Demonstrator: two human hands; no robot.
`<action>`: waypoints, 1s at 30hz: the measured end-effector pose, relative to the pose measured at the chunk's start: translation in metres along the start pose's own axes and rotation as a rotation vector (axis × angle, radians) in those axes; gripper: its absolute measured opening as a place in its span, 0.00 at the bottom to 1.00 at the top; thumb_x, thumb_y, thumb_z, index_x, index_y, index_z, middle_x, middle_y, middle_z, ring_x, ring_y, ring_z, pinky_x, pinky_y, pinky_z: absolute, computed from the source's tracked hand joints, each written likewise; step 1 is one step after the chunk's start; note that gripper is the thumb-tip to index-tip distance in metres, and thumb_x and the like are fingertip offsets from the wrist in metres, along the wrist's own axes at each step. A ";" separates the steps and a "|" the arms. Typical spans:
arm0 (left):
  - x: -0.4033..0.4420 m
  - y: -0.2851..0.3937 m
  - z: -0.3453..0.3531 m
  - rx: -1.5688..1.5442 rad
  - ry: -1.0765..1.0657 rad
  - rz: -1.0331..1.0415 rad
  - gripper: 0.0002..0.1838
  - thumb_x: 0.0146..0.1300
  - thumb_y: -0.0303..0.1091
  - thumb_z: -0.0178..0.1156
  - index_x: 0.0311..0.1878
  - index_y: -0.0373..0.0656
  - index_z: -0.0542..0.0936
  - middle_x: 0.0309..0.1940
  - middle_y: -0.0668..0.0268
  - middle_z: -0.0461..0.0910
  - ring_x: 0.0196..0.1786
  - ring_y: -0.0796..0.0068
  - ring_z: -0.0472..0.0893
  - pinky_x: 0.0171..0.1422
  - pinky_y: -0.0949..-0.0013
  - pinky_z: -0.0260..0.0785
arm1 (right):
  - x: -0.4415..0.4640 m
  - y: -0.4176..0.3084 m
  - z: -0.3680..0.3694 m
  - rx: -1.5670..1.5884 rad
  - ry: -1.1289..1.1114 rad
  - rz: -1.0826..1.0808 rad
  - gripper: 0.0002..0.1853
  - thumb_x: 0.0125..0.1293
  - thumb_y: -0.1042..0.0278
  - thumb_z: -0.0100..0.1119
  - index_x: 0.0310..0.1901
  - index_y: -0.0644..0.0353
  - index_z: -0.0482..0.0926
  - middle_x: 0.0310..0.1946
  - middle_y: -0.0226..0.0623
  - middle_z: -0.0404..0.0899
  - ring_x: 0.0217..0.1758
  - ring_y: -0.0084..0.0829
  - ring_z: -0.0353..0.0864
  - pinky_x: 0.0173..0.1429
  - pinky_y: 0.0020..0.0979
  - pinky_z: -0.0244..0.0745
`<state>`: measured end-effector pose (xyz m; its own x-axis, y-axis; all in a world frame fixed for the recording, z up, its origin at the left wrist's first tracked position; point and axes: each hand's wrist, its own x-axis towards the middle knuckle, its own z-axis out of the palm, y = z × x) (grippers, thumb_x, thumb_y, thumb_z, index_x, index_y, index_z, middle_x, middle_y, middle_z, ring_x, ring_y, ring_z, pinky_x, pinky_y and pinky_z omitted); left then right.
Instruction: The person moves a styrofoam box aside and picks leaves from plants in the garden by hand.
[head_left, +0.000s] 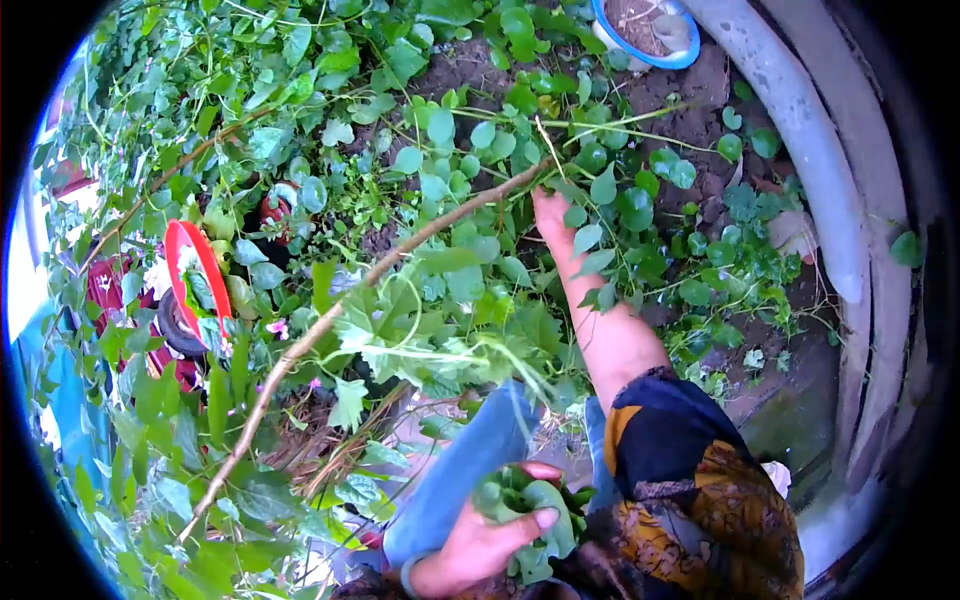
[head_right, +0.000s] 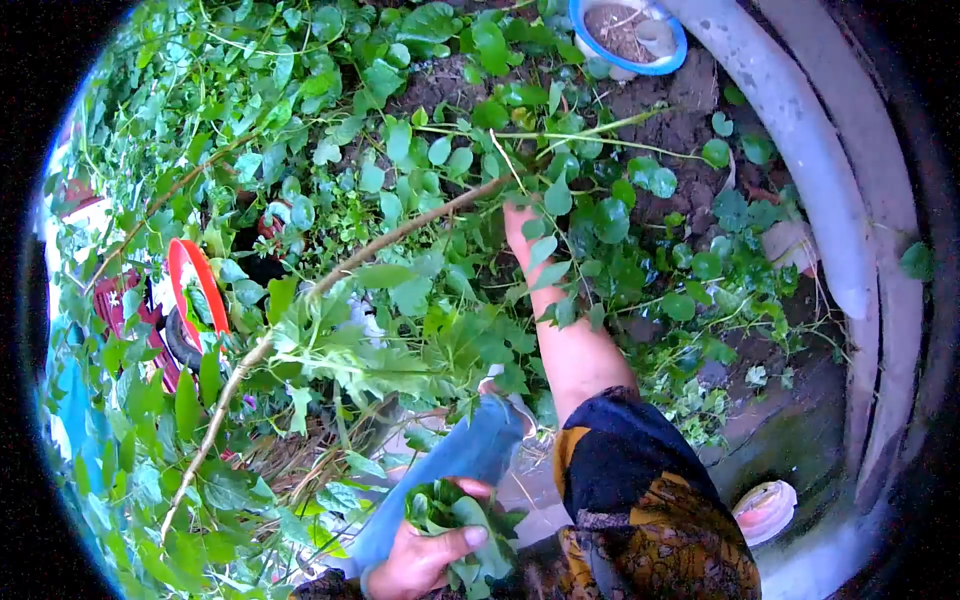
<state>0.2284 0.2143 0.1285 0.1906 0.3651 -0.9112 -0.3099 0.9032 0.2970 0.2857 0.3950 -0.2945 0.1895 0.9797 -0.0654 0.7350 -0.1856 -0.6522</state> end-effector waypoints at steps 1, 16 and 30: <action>0.000 0.000 -0.001 0.004 -0.004 0.030 0.20 0.59 0.28 0.63 0.54 0.36 0.72 0.43 0.68 0.75 0.46 0.81 0.72 0.51 0.74 0.66 | -0.002 0.010 0.011 -0.014 -0.036 0.024 0.09 0.59 0.67 0.58 0.40 0.60 0.77 0.37 0.47 0.78 0.41 0.45 0.78 0.41 0.40 0.74; -0.009 0.024 0.010 -0.137 0.062 0.090 0.21 0.58 0.27 0.63 0.54 0.37 0.72 0.40 0.67 0.76 0.43 0.77 0.76 0.49 0.71 0.69 | -0.024 0.034 -0.089 0.593 -0.531 0.052 0.16 0.58 0.57 0.57 0.41 0.62 0.74 0.24 0.37 0.77 0.28 0.36 0.79 0.31 0.37 0.73; 0.005 0.025 0.012 -0.211 -0.120 0.269 0.23 0.58 0.23 0.61 0.58 0.38 0.70 0.45 0.70 0.76 0.47 0.80 0.74 0.55 0.73 0.66 | -0.171 -0.045 -0.380 0.649 -0.727 0.561 0.04 0.60 0.75 0.56 0.35 0.64 0.76 0.24 0.33 0.79 0.24 0.23 0.77 0.29 0.26 0.73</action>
<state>0.2332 0.2413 0.1350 0.1800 0.6182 -0.7651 -0.5469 0.7094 0.4445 0.4681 0.2073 0.0329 -0.1941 0.6204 -0.7599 0.1464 -0.7476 -0.6478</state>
